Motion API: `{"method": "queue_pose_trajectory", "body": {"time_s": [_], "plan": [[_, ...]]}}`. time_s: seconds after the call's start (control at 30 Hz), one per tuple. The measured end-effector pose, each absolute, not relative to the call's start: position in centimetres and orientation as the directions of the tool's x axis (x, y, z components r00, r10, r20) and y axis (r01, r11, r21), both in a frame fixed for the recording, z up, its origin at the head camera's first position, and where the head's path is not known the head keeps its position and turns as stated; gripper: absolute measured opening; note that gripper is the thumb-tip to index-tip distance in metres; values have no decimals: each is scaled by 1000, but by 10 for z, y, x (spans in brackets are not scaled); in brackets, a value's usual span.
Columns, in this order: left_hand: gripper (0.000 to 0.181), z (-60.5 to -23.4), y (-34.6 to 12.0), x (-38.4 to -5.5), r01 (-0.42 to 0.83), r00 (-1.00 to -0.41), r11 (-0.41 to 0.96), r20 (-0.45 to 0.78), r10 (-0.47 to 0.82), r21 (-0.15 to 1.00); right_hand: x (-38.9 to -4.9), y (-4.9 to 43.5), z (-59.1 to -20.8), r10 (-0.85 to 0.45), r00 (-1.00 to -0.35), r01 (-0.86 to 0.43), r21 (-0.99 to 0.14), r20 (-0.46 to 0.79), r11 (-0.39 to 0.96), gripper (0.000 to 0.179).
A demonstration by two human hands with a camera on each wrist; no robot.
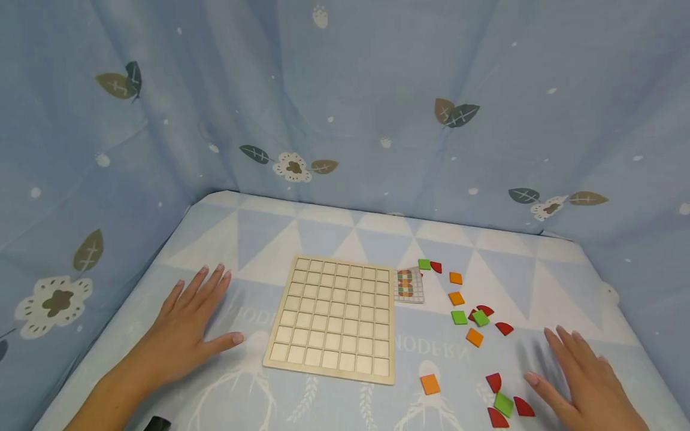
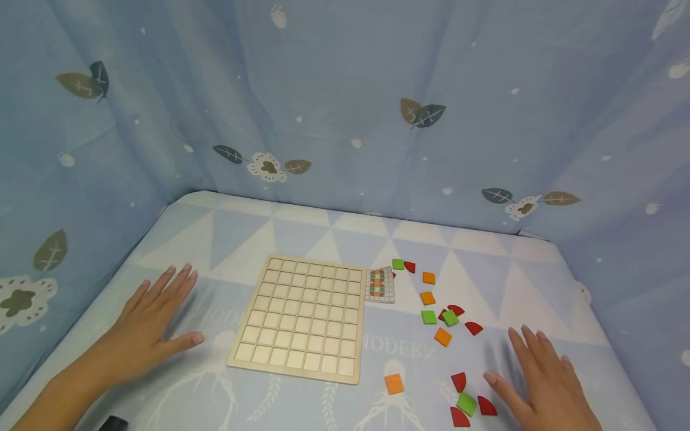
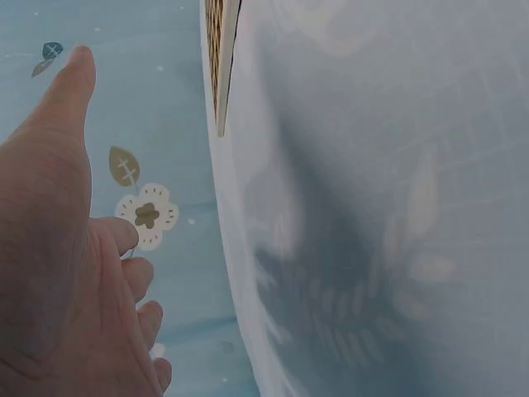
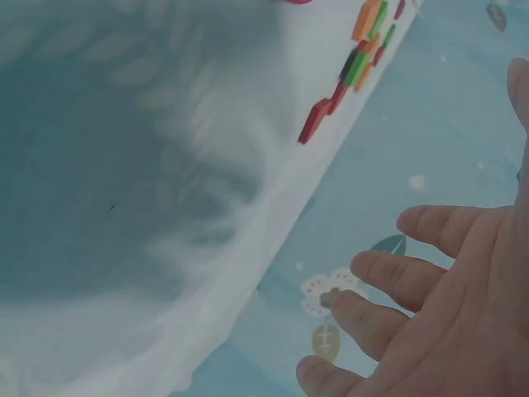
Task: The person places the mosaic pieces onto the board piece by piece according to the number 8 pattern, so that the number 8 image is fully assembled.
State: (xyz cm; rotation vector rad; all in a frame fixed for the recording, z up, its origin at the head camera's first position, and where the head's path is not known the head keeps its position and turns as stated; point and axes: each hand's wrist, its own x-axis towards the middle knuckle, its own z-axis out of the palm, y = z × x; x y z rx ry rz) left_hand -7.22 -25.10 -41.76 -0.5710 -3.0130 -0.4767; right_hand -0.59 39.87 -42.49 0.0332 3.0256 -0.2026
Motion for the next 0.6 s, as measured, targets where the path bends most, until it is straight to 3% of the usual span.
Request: {"method": "queue_pose_trajectory", "body": {"time_s": [0.23,0.47,0.6], "plan": [[120,-418,-239,-75,377,-923,860,62,380,345,-11,377,-414,-37,-993,-20,-145,-116,989,105],[138,-423,-216,-79,448,-882,807,45,468,385,-9,340,-405,-150,-986,-133,-190,-75,973,106],[142,-423,-206,-80,467,-863,787,13,505,404,-11,320,-402,-173,-978,-146,-213,-113,966,107]]}}
